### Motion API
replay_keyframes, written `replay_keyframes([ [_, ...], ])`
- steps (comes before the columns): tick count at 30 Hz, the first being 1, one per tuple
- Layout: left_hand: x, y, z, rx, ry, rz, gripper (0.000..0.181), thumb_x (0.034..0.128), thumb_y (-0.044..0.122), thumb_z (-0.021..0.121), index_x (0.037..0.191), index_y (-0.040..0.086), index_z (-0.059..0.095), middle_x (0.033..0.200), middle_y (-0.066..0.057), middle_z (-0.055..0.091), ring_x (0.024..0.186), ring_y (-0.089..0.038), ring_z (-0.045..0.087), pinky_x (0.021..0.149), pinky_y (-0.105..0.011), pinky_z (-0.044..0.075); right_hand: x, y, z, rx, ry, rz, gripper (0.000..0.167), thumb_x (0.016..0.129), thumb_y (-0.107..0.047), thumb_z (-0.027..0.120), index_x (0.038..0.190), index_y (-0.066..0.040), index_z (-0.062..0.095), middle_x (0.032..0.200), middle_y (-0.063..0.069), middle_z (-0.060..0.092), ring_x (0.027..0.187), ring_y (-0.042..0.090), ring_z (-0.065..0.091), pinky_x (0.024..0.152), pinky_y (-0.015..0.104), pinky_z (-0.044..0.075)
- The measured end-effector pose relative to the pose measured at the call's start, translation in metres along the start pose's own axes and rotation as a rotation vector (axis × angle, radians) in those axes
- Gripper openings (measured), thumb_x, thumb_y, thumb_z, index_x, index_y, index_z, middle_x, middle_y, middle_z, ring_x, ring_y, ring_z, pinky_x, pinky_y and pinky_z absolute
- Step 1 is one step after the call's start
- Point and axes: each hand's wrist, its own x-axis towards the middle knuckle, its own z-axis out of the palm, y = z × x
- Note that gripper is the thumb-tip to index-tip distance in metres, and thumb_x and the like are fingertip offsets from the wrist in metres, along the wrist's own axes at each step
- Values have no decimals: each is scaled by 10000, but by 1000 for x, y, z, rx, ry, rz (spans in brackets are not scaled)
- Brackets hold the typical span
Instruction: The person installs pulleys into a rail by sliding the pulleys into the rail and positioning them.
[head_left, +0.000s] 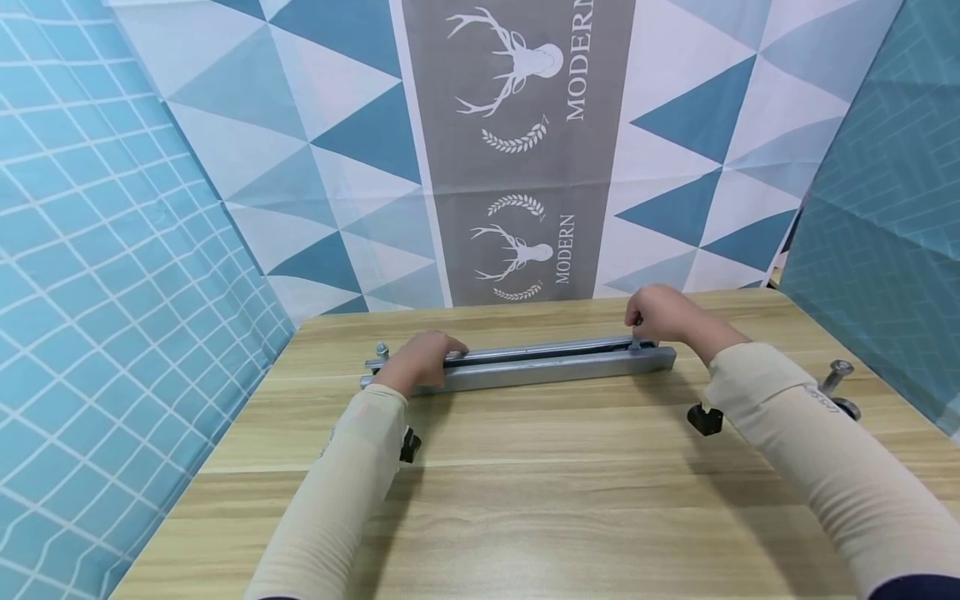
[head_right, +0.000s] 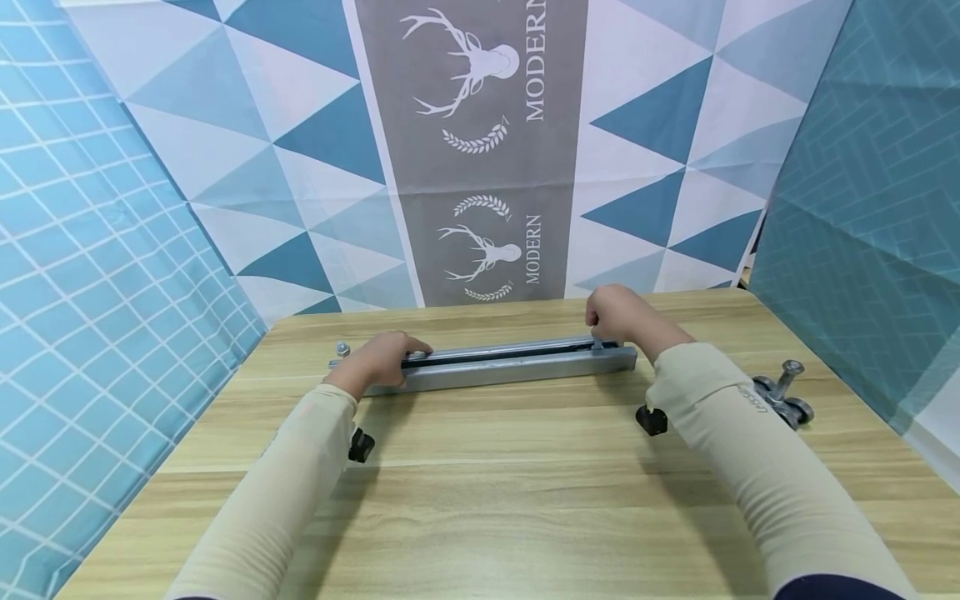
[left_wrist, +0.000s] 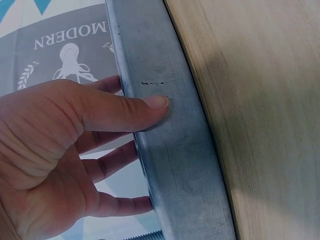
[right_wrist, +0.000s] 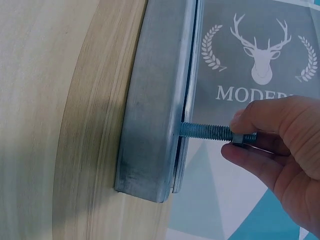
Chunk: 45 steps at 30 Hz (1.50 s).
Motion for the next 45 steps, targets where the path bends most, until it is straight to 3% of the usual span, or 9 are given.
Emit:
replay_keyframes([
  [9, 1, 1, -1, 3, -4, -8, 713, 705, -188, 655, 1330, 154, 627, 1305, -62, 612, 1220, -262, 540, 1016, -409, 431, 3, -5, 1, 19, 2, -16, 419, 712, 134, 498, 575, -169, 244, 581, -56, 123, 548, 136, 119, 551, 309, 163],
  [24, -1, 2, -2, -8, -2, -12, 710, 703, -205, 615, 1317, 151, 638, 1307, -66, 611, 1227, -279, 533, 1040, -433, 405, 12, -17, 5, 2, 7, -28, 415, 713, 122, 561, 547, -169, 316, 557, -61, 199, 530, 125, 192, 544, 302, 225],
  [32, -1, 2, -3, -3, 3, 3, 714, 691, -208, 613, 1309, 148, 644, 1289, -71, 621, 1216, -279, 542, 1028, -426, 418, 17, -20, 9, -8, -1, 6, 253, 733, 91, 616, 589, -112, 573, 601, -29, 485, 559, 140, 379, 581, 322, 380],
  [40, -1, 2, -2, 6, 6, 12, 722, 683, -210, 615, 1314, 141, 640, 1286, -79, 622, 1208, -283, 547, 1009, -420, 436, 20, -21, 12, 2, 9, 2, 149, 743, 75, 631, 728, -49, 712, 725, 43, 653, 623, 154, 528, 671, 395, 513],
  [45, -2, 2, -3, -4, 10, 9, 725, 680, -217, 610, 1312, 136, 641, 1288, -85, 619, 1204, -285, 548, 1002, -424, 441, 22, -24, 13, 5, 17, -2, 148, 741, 70, 637, 752, -46, 727, 761, 62, 678, 654, 155, 569, 690, 398, 530],
])
